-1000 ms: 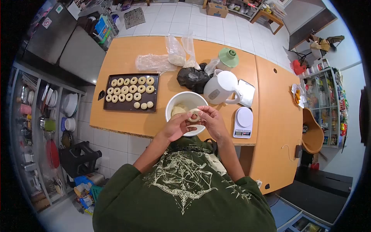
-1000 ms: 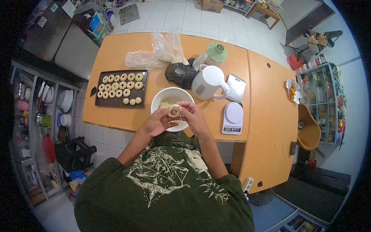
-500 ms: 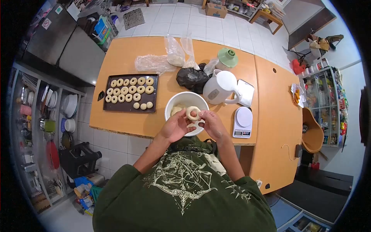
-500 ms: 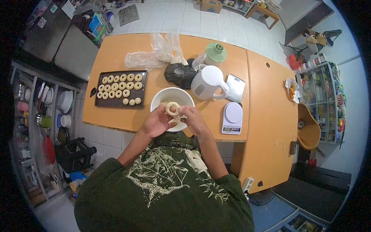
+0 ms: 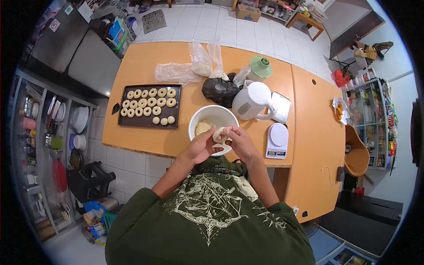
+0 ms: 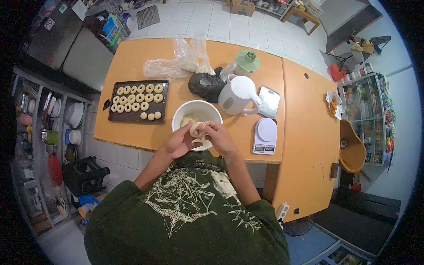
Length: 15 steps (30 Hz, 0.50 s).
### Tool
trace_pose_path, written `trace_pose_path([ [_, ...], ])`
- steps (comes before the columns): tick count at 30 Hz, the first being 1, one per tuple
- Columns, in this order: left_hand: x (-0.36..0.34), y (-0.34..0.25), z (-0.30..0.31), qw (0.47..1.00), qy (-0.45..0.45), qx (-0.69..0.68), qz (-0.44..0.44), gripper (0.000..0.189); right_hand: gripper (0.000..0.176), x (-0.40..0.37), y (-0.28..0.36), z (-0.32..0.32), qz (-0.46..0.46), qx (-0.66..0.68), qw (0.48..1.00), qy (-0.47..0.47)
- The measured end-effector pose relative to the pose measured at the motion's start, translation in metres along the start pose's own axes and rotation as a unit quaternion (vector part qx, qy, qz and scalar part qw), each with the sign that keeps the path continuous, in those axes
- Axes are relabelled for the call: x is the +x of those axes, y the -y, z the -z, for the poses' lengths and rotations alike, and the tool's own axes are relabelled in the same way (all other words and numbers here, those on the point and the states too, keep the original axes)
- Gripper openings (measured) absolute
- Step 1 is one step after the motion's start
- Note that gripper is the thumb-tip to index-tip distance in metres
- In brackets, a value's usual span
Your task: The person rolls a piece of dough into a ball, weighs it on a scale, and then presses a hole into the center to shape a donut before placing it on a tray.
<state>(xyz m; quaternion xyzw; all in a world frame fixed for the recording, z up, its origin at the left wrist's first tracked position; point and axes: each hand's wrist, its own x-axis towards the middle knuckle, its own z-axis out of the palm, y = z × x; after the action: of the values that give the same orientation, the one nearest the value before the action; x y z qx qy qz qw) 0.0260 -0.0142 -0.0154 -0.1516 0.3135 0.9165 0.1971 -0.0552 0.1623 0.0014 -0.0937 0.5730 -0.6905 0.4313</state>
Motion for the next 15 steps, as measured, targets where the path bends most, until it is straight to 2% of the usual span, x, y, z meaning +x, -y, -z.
trace_pose_path([
  [2, 0.004, -0.001, 0.006, 0.995, 0.078, -0.055, -0.016, 0.040, 0.019, 0.001, -0.001, -0.008, -0.021, 0.135, 0.990, -0.038],
  [6, 0.003, -0.001, 0.001, 0.998, 0.014, -0.067, -0.005, 0.039, 0.021, 0.001, 0.002, -0.015, -0.021, 0.185, 0.981, -0.057],
  [8, 0.008, 0.005, 0.013, 0.990, 0.103, -0.091, -0.038, 0.041, 0.022, 0.002, -0.001, -0.012, -0.010, 0.195, 0.980, -0.029],
  [12, 0.005, 0.002, 0.006, 0.987, 0.094, -0.121, -0.057, 0.040, 0.023, 0.001, 0.000, -0.019, -0.013, 0.226, 0.973, -0.053],
  [14, 0.000, -0.002, -0.004, 0.991, 0.037, -0.115, -0.050, 0.040, 0.021, 0.002, 0.001, -0.020, 0.006, 0.238, 0.967, -0.086],
  [15, 0.002, -0.001, 0.001, 0.991, 0.037, -0.115, -0.051, 0.040, 0.021, 0.003, 0.001, -0.021, 0.007, 0.238, 0.967, -0.086],
])
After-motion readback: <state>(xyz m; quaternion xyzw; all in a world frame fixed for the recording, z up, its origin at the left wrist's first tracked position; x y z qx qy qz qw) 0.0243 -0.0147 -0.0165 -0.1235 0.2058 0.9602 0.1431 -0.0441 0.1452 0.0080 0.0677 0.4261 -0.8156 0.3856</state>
